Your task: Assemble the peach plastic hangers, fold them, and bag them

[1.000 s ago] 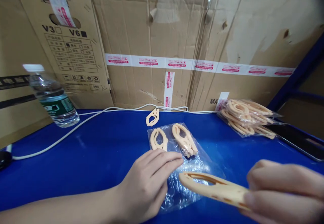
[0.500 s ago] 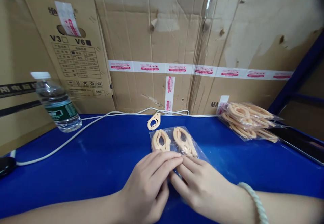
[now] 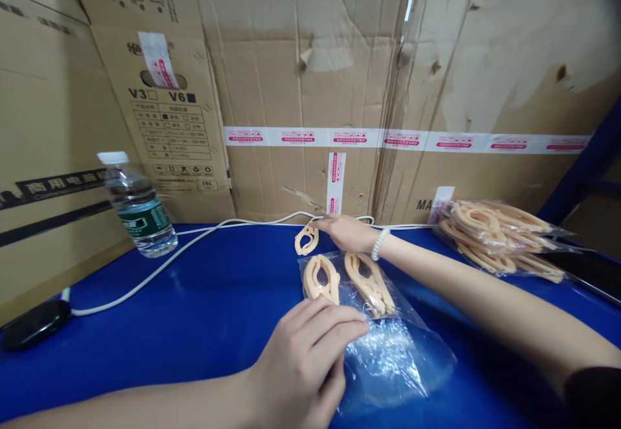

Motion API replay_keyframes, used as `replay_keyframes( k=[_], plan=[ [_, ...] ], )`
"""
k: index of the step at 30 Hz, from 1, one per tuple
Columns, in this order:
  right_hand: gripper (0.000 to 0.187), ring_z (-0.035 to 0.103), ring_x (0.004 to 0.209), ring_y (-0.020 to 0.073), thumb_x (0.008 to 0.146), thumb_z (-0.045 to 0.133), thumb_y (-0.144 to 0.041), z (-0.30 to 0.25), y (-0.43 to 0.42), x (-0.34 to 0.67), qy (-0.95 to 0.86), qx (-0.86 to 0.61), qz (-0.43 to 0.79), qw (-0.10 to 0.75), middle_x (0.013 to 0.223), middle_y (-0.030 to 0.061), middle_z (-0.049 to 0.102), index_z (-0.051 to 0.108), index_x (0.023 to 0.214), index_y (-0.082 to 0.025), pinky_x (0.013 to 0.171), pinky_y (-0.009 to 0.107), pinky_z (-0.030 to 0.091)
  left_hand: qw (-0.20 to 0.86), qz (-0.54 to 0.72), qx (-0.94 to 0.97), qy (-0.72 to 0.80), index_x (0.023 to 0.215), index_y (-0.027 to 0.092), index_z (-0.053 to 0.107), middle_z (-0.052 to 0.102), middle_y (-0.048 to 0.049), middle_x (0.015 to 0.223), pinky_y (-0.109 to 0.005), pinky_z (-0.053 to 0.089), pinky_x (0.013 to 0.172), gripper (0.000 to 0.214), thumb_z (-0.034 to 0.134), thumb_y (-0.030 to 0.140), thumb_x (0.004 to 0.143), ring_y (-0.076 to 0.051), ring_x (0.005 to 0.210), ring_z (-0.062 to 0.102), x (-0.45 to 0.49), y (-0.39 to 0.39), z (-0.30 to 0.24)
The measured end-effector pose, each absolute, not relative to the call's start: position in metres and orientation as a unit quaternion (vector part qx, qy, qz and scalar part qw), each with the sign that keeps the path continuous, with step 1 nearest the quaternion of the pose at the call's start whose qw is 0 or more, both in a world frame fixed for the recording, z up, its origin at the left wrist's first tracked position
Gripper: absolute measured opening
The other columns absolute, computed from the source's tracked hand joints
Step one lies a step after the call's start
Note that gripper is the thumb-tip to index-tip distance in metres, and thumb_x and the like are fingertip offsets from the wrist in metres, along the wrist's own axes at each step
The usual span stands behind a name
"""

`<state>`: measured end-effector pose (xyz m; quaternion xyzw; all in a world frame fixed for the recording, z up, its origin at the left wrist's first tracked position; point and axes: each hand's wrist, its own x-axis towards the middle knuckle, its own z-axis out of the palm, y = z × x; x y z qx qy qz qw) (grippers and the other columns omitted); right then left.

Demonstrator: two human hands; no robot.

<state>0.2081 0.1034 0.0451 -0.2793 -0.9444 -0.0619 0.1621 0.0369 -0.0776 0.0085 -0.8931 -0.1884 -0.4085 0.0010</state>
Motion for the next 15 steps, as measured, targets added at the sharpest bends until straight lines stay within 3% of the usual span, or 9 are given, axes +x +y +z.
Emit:
replay_keyframes(
  k=[3,6,11,15],
  plan=[
    [0.03,0.063,0.105,0.0228,0.095,0.06,-0.03,0.033,0.127,0.191,-0.954,-0.249,-0.085,0.143,0.124,0.0091,0.061,0.059,0.122,-0.018,0.088,0.045,0.054,0.007,-0.41,-0.894,-0.184,0.114,0.012,0.062,0.072,-0.0103,0.108,-0.037,0.056,0.08,0.043,0.052,-0.001,0.075,-0.022,0.091,0.065,0.037,-0.075,0.008],
    [0.03,0.062,0.107,0.0212,0.103,0.042,-0.028,0.026,0.129,0.186,-0.954,-0.235,-0.112,0.149,0.124,0.0087,0.06,0.058,0.123,-0.014,0.09,0.043,0.051,0.016,-0.41,-0.895,-0.176,0.114,0.012,0.062,0.073,-0.0107,0.106,-0.035,0.057,0.076,0.043,0.05,-0.001,0.074,-0.022,0.089,0.066,0.036,-0.071,0.006],
    [0.027,0.066,0.094,0.0196,0.096,0.057,-0.03,0.026,0.112,0.207,-0.946,-0.24,-0.137,0.17,0.114,0.0068,0.064,0.06,0.119,-0.015,0.08,0.039,0.057,0.008,-0.428,-0.889,-0.161,0.113,0.012,0.063,0.073,-0.0118,0.103,-0.036,0.058,0.073,0.043,0.05,0.0,0.074,-0.023,0.086,0.067,0.036,-0.067,0.005],
    [0.028,0.065,0.1,0.0178,0.101,0.043,-0.018,0.045,0.089,0.237,-0.946,-0.223,-0.131,0.194,0.111,0.0084,0.064,0.059,0.122,-0.011,0.088,0.033,0.055,-0.008,-0.405,-0.895,-0.187,0.114,0.014,0.062,0.072,-0.0111,0.107,-0.037,0.057,0.079,0.044,0.05,-0.002,0.076,-0.023,0.09,0.067,0.035,-0.071,0.006]
  ],
)
